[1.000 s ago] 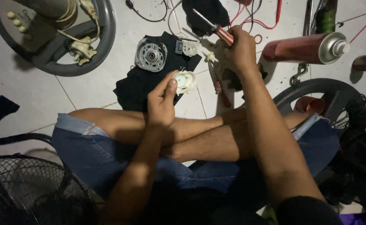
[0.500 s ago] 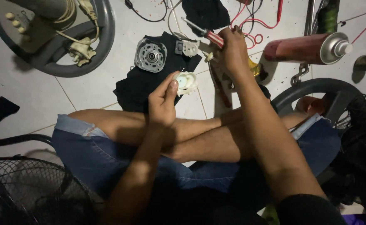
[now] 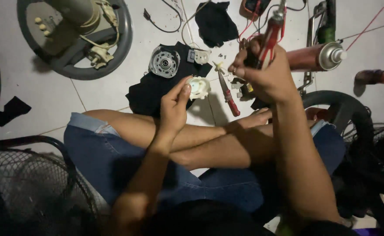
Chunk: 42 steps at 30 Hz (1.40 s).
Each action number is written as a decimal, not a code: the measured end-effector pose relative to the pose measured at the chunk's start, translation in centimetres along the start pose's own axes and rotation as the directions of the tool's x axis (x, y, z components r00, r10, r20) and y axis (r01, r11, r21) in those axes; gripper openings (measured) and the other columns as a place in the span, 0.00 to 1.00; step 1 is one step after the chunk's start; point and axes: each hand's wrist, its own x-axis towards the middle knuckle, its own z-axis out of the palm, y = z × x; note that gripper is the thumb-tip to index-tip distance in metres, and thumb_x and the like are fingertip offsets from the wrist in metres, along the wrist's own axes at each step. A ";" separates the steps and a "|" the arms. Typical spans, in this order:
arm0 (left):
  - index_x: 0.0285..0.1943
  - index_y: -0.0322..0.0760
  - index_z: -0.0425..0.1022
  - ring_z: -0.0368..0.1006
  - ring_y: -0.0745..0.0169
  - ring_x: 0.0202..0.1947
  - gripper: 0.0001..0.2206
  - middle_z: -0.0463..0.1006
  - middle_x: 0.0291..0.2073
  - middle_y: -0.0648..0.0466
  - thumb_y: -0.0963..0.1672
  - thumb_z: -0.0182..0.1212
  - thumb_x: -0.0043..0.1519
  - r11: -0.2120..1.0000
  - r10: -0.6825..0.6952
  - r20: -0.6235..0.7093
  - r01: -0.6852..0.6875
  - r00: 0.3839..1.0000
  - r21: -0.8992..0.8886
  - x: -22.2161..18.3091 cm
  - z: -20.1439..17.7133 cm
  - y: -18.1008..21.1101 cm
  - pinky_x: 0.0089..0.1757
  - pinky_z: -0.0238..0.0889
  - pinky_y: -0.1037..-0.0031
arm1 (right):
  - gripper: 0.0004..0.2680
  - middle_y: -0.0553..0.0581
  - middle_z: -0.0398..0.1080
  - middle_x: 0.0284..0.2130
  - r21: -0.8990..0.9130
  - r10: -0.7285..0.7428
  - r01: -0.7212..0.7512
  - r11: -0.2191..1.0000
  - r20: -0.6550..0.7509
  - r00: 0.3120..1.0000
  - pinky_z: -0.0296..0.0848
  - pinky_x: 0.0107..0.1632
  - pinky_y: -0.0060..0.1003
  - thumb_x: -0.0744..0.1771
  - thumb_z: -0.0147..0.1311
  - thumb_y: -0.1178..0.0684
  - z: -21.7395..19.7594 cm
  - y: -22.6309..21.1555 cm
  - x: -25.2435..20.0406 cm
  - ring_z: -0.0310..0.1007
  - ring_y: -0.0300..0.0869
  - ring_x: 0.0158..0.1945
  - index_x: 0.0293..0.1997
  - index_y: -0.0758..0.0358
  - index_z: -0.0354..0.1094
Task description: Repairing a plastic gear mechanism from an electric fan by using a screwdriver to pry and adjust internal components.
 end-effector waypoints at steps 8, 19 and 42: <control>0.62 0.37 0.78 0.70 0.50 0.63 0.14 0.80 0.56 0.42 0.46 0.58 0.70 0.999 0.044 -0.041 -0.044 0.998 0.002 -1.4 0.9 -1.2 0.62 0.62 0.59 | 0.20 0.70 0.72 0.35 0.282 -0.003 -0.014 0.959 0.060 0.998 0.73 0.14 0.39 0.58 0.64 0.76 3.5 1.8 -4.2 0.82 0.58 0.36 0.41 0.64 0.53; 0.62 0.35 0.77 0.70 0.49 0.63 0.14 0.80 0.56 0.42 0.45 0.57 0.71 0.999 0.036 0.017 -0.036 0.999 -0.017 -1.1 0.9 -0.7 0.63 0.61 0.59 | 0.18 0.69 0.73 0.33 0.160 0.077 -0.081 0.984 0.031 0.997 0.70 0.10 0.29 0.59 0.66 0.72 3.5 2.5 -3.2 0.83 0.55 0.35 0.40 0.66 0.54; 0.61 0.33 0.78 0.71 0.49 0.62 0.15 0.79 0.56 0.41 0.45 0.58 0.71 0.999 -0.021 0.006 0.021 1.000 -0.031 -0.7 1.4 -1.2 0.62 0.63 0.59 | 0.11 0.56 0.71 0.23 -0.649 0.001 -0.133 0.749 -0.199 0.980 0.68 0.34 0.36 0.58 0.67 0.59 6.8 2.2 -2.2 0.74 0.47 0.29 0.39 0.58 0.71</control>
